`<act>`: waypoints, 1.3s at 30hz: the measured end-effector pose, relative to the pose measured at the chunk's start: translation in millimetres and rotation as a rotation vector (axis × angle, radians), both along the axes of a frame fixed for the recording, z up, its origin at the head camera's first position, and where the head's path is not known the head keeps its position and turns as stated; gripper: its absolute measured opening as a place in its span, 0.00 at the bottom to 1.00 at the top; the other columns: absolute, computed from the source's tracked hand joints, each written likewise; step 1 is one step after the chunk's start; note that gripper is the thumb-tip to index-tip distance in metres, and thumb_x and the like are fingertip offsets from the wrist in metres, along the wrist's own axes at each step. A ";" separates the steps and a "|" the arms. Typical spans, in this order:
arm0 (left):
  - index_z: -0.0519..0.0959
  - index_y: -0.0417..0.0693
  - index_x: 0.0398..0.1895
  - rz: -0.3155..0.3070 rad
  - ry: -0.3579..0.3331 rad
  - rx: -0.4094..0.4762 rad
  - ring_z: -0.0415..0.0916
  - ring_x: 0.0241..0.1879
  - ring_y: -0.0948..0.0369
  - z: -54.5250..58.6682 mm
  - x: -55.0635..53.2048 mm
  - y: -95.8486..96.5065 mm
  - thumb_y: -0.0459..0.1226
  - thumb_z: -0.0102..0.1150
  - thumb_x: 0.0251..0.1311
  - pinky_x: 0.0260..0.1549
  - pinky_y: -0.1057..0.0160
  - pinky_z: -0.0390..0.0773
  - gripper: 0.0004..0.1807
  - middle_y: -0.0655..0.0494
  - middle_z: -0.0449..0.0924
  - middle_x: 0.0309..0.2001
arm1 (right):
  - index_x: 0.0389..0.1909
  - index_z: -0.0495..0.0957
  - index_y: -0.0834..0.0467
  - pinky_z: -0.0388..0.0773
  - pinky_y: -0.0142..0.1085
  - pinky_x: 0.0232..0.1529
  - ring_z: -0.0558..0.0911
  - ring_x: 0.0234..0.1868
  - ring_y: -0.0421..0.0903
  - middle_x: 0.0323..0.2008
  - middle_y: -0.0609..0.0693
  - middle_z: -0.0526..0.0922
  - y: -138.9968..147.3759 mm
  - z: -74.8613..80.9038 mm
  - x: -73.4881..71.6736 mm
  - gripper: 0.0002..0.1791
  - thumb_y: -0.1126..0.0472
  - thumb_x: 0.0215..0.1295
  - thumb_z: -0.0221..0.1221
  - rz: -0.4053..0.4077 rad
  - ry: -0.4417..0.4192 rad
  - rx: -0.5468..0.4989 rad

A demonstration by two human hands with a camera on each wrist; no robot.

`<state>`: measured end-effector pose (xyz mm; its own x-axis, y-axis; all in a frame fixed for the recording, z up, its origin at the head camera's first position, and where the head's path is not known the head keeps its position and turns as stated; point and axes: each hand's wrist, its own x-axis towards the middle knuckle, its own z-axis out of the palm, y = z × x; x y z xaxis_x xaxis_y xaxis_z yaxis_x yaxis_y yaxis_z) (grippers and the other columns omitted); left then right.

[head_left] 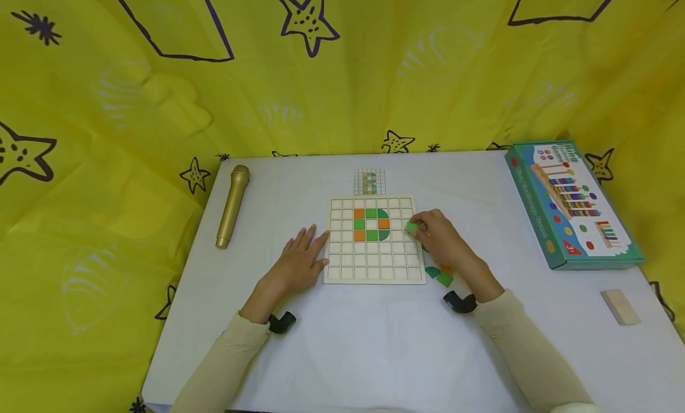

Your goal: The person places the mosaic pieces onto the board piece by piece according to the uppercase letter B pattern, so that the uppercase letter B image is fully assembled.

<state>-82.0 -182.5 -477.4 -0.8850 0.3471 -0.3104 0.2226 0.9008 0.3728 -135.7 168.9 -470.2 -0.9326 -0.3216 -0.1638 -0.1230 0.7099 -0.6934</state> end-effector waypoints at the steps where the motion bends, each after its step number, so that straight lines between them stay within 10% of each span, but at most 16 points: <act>1: 0.49 0.55 0.87 -0.002 0.001 -0.003 0.35 0.85 0.41 -0.5 -0.2 -0.2 0.51 0.45 0.82 0.80 0.35 0.42 0.37 0.41 0.38 0.86 | 0.65 0.75 0.69 0.78 0.54 0.60 0.77 0.54 0.59 0.59 0.66 0.73 -6.2 -0.6 1.7 0.20 0.65 0.79 0.58 0.020 0.006 -0.010; 16: 0.50 0.55 0.87 -0.003 0.010 -0.013 0.35 0.85 0.41 -0.3 -1.0 1.0 0.51 0.45 0.82 0.80 0.34 0.44 0.37 0.41 0.39 0.86 | 0.59 0.81 0.62 0.80 0.43 0.57 0.79 0.51 0.50 0.54 0.55 0.78 -78.7 -5.7 21.0 0.15 0.62 0.75 0.64 0.201 0.034 -0.004; 26: 0.50 0.55 0.87 -0.001 0.006 -0.013 0.36 0.85 0.41 -0.2 -1.0 -0.1 0.51 0.45 0.82 0.80 0.35 0.43 0.36 0.41 0.39 0.86 | 0.43 0.83 0.57 0.77 0.44 0.52 0.78 0.48 0.49 0.45 0.50 0.79 -92.3 -11.5 22.4 0.03 0.67 0.72 0.66 0.245 0.212 0.064; 39: 0.50 0.55 0.87 0.003 -0.004 -0.001 0.35 0.85 0.40 -0.4 0.1 -0.2 0.50 0.45 0.82 0.80 0.34 0.43 0.36 0.41 0.39 0.86 | 0.48 0.87 0.59 0.81 0.47 0.54 0.83 0.48 0.51 0.47 0.52 0.83 -99.6 -6.3 29.2 0.08 0.67 0.71 0.67 0.268 0.268 0.105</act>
<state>-81.9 -182.7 -477.8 -0.8846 0.3441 -0.3148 0.2183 0.9020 0.3726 -106.5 69.2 -476.5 -0.8318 -0.5543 0.0289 -0.4807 0.6932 -0.5370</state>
